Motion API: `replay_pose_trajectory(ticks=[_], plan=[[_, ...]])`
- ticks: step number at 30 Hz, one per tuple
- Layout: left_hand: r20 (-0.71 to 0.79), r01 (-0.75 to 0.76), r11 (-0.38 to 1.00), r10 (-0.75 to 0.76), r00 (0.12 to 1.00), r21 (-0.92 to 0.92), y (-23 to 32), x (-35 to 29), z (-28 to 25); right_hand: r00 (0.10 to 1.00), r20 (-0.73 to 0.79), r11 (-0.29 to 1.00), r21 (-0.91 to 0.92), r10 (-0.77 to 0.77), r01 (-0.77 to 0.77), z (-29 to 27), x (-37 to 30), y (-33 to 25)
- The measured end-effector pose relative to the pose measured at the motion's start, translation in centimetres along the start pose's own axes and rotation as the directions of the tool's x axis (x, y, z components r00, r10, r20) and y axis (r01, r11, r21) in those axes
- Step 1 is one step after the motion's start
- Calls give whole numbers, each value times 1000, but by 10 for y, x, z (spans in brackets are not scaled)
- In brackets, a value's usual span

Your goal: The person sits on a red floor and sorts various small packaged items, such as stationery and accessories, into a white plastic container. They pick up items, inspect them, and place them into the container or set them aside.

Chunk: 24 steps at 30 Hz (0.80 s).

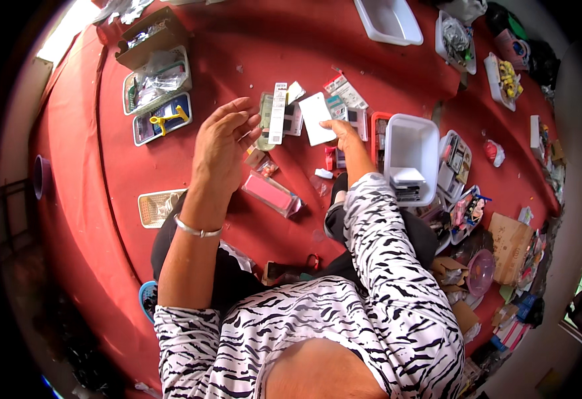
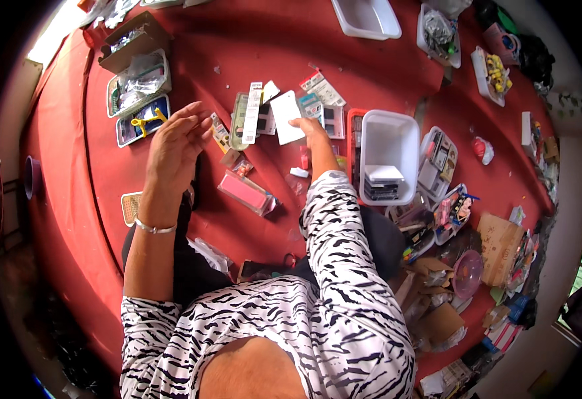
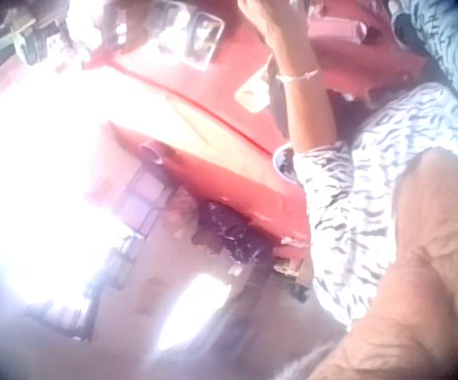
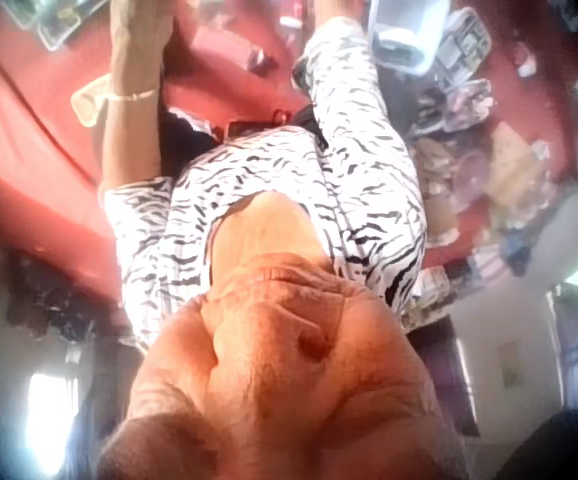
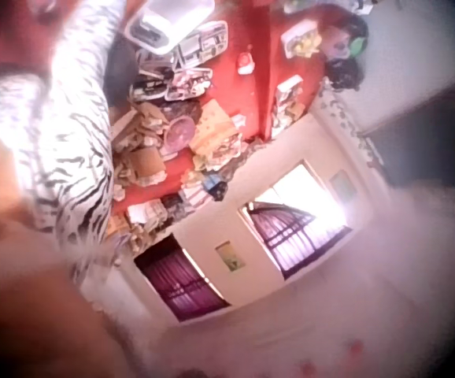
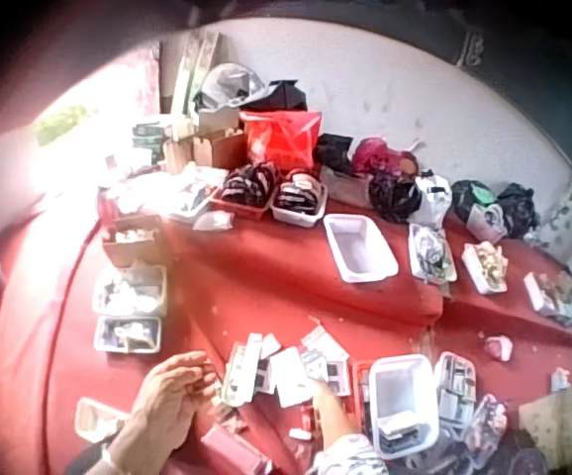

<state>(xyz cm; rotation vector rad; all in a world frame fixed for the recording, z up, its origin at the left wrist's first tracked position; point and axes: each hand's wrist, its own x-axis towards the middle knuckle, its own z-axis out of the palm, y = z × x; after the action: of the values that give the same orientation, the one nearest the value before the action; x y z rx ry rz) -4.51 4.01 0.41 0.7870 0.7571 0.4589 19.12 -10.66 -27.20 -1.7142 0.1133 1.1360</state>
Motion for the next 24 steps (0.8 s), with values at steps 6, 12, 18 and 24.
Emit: replay_pose_trajectory(ticks=[6,12,18,24], plan=[[-43,136,978,-145,989,-158,-17,11,4,818,331,563,-601,-470,567,37,-111,-171],[195,205,923,-146,970,-326,-13,8,21,257,430,-278,-839,-866,468,72,-245,-177],[315,152,895,-14,949,-420,-24,9,20,98,555,-474,-778,-826,413,88,-285,-159],[316,186,918,-72,946,-349,-14,-3,24,471,276,376,-335,-838,864,47,-298,-181]])
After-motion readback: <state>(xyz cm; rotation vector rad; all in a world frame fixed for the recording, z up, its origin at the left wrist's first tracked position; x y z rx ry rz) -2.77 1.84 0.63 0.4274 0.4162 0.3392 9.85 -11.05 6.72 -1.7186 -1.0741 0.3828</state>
